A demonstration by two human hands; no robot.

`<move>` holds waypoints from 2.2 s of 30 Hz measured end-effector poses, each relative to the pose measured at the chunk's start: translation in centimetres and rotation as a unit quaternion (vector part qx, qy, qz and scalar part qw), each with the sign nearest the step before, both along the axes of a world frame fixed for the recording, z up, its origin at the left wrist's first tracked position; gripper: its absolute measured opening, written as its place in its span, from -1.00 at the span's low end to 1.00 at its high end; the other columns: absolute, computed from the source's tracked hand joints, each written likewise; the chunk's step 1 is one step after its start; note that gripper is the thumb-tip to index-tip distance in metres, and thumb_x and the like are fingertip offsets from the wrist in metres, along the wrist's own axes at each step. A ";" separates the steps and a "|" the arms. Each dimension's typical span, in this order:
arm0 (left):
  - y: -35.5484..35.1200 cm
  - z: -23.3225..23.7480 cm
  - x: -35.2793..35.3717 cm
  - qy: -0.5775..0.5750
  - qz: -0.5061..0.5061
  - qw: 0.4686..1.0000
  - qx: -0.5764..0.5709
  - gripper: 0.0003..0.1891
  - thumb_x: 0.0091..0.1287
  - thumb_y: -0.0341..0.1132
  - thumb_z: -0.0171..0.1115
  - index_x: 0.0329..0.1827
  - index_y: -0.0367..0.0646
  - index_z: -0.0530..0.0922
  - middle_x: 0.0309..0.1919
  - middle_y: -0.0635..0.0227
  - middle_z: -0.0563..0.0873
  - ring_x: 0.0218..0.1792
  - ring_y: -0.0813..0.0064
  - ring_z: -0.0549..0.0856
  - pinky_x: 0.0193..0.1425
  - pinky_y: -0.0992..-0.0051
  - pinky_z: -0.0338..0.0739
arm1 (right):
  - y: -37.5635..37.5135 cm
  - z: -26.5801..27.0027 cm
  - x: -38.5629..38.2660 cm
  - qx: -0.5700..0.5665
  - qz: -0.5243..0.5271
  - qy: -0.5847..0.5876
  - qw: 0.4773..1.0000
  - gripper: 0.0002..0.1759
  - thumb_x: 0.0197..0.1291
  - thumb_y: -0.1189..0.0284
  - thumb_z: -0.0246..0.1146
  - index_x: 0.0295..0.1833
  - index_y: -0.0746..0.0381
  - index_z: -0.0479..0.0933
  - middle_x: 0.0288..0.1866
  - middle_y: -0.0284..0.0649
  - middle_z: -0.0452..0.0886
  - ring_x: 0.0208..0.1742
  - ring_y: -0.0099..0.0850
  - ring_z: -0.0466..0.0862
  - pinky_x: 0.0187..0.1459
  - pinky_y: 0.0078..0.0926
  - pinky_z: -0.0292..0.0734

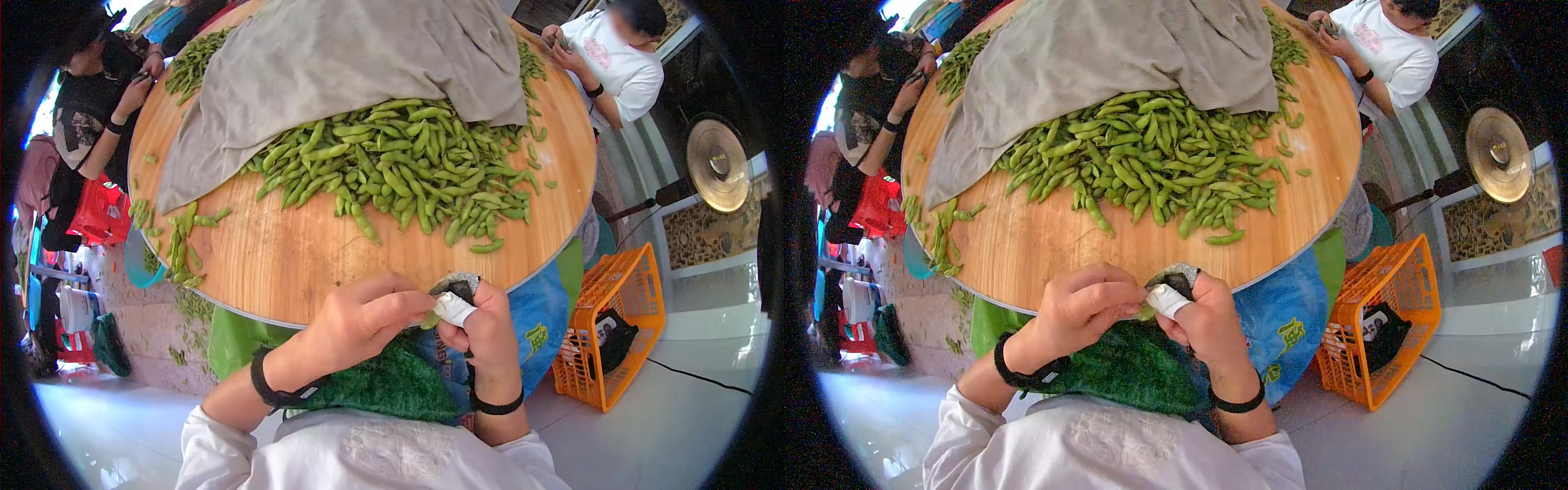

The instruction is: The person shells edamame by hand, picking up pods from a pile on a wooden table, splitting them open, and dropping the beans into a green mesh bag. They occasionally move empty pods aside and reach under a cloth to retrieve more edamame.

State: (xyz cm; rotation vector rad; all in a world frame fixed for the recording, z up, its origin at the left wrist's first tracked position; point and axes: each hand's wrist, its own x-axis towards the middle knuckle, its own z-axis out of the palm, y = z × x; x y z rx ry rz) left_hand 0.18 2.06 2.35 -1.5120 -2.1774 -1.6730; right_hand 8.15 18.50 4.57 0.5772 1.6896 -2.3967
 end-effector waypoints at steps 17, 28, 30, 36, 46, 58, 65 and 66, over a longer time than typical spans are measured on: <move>0.6 -0.3 1.1 -0.522 -0.042 0.847 0.093 -0.82 0.21 -0.55 0.18 -0.13 -0.24 0.47 -0.36 0.44 0.58 -0.38 0.71 0.59 -0.34 0.65 0.51 | -0.8 -0.9 0.7 0.057 -0.037 0.075 0.995 -0.88 0.06 0.62 0.10 -0.26 0.27 0.50 -0.57 -0.42 0.49 -0.65 -0.73 0.34 -0.64 -0.74 0.18; 0.8 -0.9 1.0 -0.474 -0.002 0.880 0.016 -0.82 0.24 -0.59 -0.05 -0.14 -0.23 0.44 -0.31 0.47 0.52 -0.37 0.72 0.50 -0.31 0.70 0.41 | -1.4 -1.5 0.3 0.114 -0.039 0.088 0.989 -0.94 0.09 0.61 0.14 -0.30 0.27 0.50 -0.57 -0.45 0.48 -0.60 -0.73 0.37 -0.59 -0.74 0.23; 0.8 -1.3 0.8 -0.523 -0.011 0.852 0.032 -0.82 0.23 -0.59 -0.07 -0.15 -0.23 0.43 -0.31 0.47 0.52 -0.40 0.73 0.49 -0.33 0.70 0.40 | -1.3 -1.6 0.2 0.074 -0.037 0.072 0.994 -0.93 0.10 0.61 0.15 -0.29 0.27 0.50 -0.57 -0.45 0.47 -0.62 -0.74 0.36 -0.62 -0.75 0.21; 1.5 -0.3 1.2 -0.583 0.014 0.807 0.095 -0.90 0.29 -0.52 0.02 -0.17 -0.22 0.45 -0.30 0.47 0.54 -0.45 0.71 0.49 -0.36 0.71 0.42 | -1.2 -1.5 0.2 0.037 -0.074 0.048 0.995 -0.91 0.11 0.60 0.13 -0.25 0.26 0.49 -0.58 -0.42 0.48 -0.66 -0.74 0.33 -0.67 -0.78 0.16; 0.1 -0.9 1.3 -0.358 0.008 0.934 0.003 -0.83 0.18 -0.51 0.27 -0.23 -0.18 0.47 -0.38 0.42 0.58 -0.38 0.59 0.60 -0.32 0.64 0.50 | 0.0 -1.1 0.1 0.160 0.020 0.022 0.987 -0.91 0.14 0.45 0.24 -0.30 0.24 0.54 -0.59 -0.41 0.50 -0.65 -0.73 0.40 -0.67 -0.78 0.20; -0.3 -1.0 0.6 0.097 -0.089 0.991 -0.007 -0.74 0.04 -0.49 0.21 -0.16 -0.14 0.54 -0.30 0.25 0.54 -0.32 0.31 0.59 -0.30 0.46 0.52 | 1.0 -1.4 0.5 -0.201 0.054 -0.039 0.977 -0.85 0.19 0.39 0.17 -0.34 0.26 0.48 -0.70 -0.42 0.37 -0.78 -0.70 0.22 -0.77 -0.71 0.00; -0.7 -0.5 1.1 -0.003 -0.169 0.984 -0.055 -0.84 0.12 -0.42 0.31 -0.26 -0.20 0.54 -0.28 0.18 0.59 -0.32 0.29 0.64 -0.25 0.53 0.55 | 1.6 -0.5 0.9 0.028 -0.066 0.009 0.997 -0.89 0.16 0.45 0.17 -0.36 0.26 0.52 -0.66 -0.38 0.45 -0.76 -0.69 0.26 -0.74 -0.73 0.06; -0.9 0.3 1.3 -0.004 -0.165 0.985 -0.057 -0.84 0.12 -0.42 0.31 -0.26 -0.20 0.54 -0.28 0.18 0.59 -0.32 0.29 0.64 -0.25 0.53 0.55 | 1.5 -0.7 1.1 0.076 -0.051 0.024 0.995 -0.90 0.15 0.46 0.19 -0.35 0.26 0.52 -0.65 -0.38 0.47 -0.75 -0.69 0.29 -0.72 -0.73 0.10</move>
